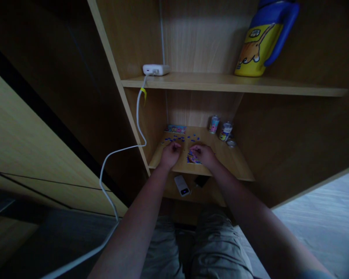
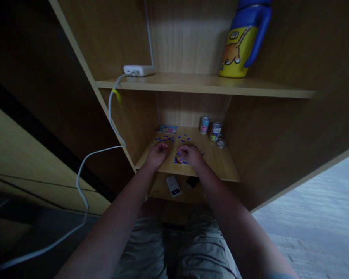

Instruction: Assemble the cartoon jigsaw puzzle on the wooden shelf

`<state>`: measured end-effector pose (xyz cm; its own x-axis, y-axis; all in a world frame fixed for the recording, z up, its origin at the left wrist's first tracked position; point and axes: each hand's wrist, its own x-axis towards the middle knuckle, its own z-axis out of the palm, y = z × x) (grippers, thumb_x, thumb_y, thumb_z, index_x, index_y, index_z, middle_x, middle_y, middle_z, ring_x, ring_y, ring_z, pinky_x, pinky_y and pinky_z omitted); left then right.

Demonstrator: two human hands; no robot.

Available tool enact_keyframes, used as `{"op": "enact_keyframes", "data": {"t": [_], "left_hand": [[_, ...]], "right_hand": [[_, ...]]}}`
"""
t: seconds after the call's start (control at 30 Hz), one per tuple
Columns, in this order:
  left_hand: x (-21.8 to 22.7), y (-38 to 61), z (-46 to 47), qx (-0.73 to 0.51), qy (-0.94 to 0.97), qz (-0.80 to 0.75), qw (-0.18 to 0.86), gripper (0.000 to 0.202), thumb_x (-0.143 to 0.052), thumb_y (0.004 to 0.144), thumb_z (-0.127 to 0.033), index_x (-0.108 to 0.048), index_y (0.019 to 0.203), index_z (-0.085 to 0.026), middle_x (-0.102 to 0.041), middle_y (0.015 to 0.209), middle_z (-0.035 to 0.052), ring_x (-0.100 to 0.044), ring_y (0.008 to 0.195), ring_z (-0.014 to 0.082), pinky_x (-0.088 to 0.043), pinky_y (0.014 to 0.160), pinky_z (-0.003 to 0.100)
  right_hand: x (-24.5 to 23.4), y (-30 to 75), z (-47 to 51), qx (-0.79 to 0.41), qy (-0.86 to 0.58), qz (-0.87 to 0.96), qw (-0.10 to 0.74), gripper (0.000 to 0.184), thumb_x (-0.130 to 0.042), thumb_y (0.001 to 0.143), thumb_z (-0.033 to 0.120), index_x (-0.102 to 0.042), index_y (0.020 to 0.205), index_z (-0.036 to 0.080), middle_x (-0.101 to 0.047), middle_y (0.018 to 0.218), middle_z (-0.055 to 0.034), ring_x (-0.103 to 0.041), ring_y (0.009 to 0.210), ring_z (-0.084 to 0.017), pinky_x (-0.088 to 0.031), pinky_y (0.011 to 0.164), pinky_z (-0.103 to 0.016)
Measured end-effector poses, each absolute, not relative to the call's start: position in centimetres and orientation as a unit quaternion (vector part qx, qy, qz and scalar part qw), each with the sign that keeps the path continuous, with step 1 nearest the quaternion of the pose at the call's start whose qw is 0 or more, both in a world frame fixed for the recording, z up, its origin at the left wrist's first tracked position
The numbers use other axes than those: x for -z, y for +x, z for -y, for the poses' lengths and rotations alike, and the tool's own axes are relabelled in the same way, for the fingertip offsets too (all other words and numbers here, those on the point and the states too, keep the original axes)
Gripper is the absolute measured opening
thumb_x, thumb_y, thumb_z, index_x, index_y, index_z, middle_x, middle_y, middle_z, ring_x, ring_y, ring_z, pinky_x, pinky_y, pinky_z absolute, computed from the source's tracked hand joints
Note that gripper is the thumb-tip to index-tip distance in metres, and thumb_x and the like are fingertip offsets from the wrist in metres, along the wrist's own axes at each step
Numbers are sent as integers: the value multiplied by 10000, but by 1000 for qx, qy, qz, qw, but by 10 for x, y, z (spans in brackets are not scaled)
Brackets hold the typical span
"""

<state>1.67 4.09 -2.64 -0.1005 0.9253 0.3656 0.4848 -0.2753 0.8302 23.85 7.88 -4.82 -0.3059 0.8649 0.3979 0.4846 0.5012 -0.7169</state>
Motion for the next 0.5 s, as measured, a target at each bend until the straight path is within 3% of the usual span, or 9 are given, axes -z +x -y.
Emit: {"op": "enact_keyframes", "data": {"t": [0.5], "left_hand": [[23,32,-32,-340,765,-531,130,289,-615,897,-86,-859,853,-232,-833,942,57,-770,990,238,-590,1026,347]], "right_hand": [[51,235,-81,-252,-439,764,399,132,-689,946,207,-813,964,249,-849,928,-28,-776,795,-184,-589,763,-299]]}}
